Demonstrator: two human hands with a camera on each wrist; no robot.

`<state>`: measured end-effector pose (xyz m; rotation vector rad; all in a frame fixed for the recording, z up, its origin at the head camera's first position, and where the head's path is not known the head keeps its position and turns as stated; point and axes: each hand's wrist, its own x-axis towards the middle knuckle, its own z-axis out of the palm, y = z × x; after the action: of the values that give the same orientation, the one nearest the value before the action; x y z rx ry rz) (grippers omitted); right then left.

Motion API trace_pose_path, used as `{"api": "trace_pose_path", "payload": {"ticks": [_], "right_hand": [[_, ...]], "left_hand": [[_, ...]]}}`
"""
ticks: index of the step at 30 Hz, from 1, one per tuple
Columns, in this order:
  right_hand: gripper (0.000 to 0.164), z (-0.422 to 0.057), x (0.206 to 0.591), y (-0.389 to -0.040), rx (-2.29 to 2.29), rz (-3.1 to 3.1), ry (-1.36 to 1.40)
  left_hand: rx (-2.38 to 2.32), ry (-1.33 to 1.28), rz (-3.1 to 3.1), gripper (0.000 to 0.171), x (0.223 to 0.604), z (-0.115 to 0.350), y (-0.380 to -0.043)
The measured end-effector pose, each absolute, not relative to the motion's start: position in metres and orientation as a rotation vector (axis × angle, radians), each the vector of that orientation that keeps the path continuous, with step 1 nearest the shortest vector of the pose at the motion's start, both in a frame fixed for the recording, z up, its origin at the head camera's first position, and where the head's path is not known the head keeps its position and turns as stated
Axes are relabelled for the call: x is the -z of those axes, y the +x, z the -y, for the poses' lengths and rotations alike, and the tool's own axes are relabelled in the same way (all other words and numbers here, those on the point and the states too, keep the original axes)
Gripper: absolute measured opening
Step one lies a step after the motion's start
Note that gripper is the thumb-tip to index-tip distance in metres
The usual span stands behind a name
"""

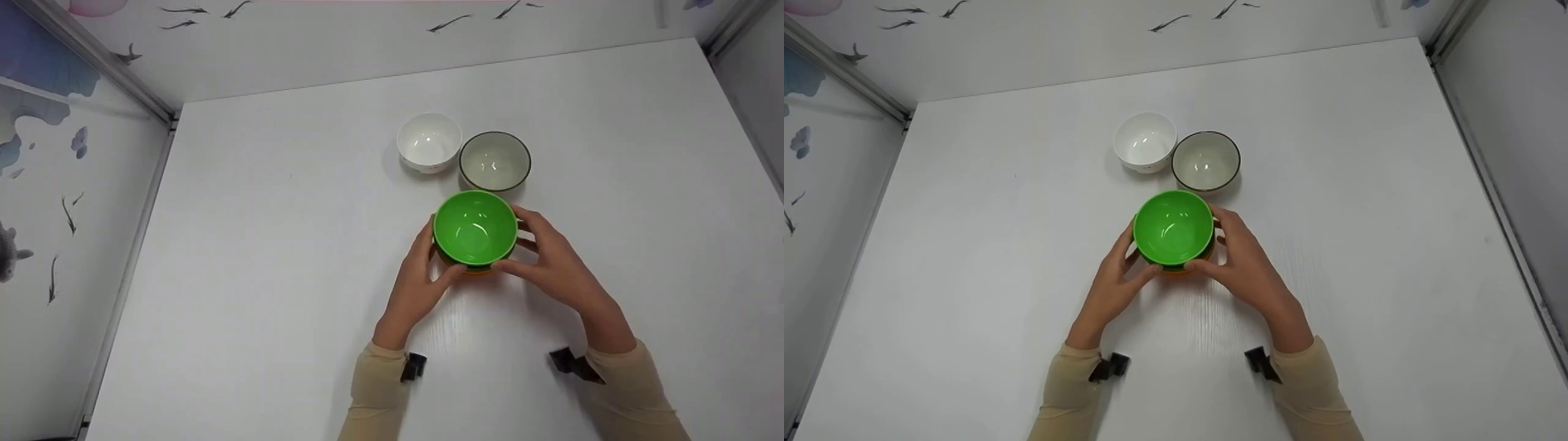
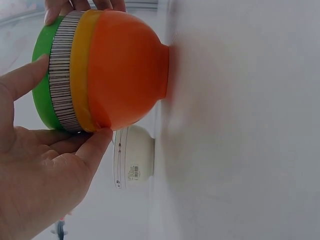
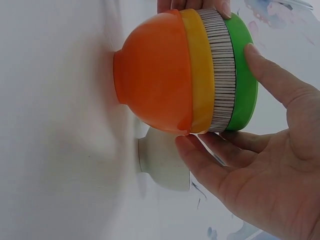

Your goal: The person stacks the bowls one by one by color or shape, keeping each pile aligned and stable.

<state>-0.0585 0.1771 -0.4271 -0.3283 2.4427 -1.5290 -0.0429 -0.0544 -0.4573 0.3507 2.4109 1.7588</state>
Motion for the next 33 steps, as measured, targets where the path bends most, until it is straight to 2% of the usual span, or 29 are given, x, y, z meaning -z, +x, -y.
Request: {"api": "trace_pose_path", "payload": {"ticks": [33], "right_hand": [[0.090, -0.1786, 0.4329, -0.0563, 1.506, -2.464, -0.330]], "left_hand": [[-1.664, 0.392, -2.445, 0.090, 0.4580, 0.0568, -0.0415]]}}
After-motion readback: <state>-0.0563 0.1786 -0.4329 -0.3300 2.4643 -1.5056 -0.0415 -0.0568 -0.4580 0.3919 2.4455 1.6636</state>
